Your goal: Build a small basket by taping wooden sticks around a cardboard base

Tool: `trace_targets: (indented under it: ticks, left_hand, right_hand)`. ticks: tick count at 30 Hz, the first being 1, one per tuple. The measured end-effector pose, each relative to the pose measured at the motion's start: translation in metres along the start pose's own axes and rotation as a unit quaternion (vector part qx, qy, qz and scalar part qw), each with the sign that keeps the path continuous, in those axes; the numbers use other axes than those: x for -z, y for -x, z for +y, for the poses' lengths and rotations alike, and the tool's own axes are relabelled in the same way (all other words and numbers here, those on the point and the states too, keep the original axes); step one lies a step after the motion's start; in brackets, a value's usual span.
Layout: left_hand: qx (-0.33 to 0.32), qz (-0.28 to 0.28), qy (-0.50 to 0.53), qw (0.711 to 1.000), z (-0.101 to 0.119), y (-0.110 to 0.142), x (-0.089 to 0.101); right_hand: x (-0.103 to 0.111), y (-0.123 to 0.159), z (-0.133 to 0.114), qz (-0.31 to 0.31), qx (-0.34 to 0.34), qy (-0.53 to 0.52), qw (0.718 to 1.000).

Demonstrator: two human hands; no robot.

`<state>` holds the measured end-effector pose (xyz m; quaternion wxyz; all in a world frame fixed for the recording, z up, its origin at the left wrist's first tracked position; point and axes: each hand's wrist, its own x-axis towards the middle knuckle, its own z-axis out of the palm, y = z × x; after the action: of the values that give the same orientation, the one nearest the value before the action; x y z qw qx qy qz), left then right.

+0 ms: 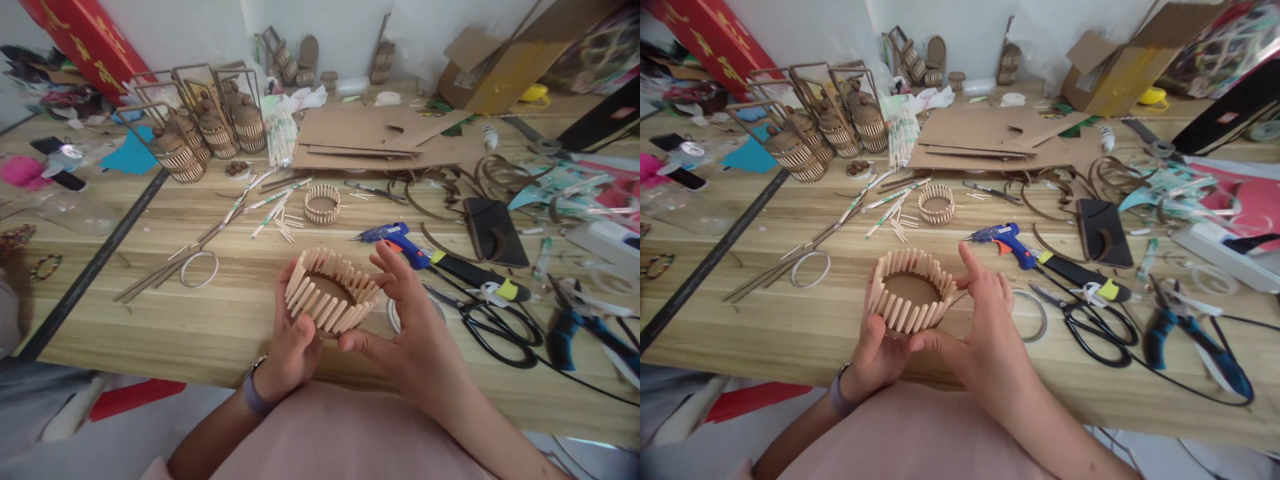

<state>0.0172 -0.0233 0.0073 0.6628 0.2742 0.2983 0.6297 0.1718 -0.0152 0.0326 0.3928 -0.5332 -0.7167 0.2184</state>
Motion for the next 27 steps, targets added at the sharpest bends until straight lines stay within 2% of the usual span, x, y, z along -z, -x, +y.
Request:
trace_targets:
  ticks: [8,10,12,13,15,16,18,21,22,24,27]
  left_hand:
    - [0.050,0.035,0.071,0.996,0.003,-0.005,-0.001]
    - [0.053,0.042,0.080,0.995,0.003,-0.007,0.001]
    - [0.065,0.056,0.083,0.993,0.004,-0.009,0.004]
    - [0.072,0.065,0.083,0.992,0.004,-0.011,0.005]
    - [0.084,0.075,0.085,0.990,0.006,-0.013,0.007]
    - [0.086,0.076,0.088,0.990,0.007,-0.014,0.007]
    - [0.086,0.073,0.100,0.989,0.009,-0.015,0.005]
    - [0.100,0.062,0.116,0.986,0.011,-0.016,0.001]
    - [0.107,0.058,0.120,0.985,0.011,-0.016,0.000]
    - [0.120,0.055,0.124,0.983,0.012,-0.016,-0.002]
    - [0.135,0.062,0.137,0.979,0.013,-0.016,-0.003]
  right_hand:
    - [0.008,-0.005,0.003,0.005,0.017,0.021,1.000]
    - [0.012,-0.003,0.000,0.061,0.045,0.049,0.996]
    - [0.019,0.004,-0.004,0.126,0.103,0.050,0.985]
    - [0.022,0.008,-0.004,0.133,0.138,0.032,0.981]
    - [0.025,0.015,-0.004,0.086,0.186,-0.029,0.978]
    - [0.025,0.018,-0.002,0.044,0.183,-0.060,0.980]
    - [0.019,0.022,0.004,-0.021,0.108,-0.105,0.988]
    - [0.002,0.021,0.013,-0.061,-0.088,-0.160,0.981]
    - [-0.003,0.020,0.016,-0.062,-0.138,-0.194,0.969]
    - [-0.013,0.017,0.017,-0.043,-0.193,-0.287,0.937]
    - [-0.022,0.013,0.014,0.017,-0.244,-0.439,0.865]
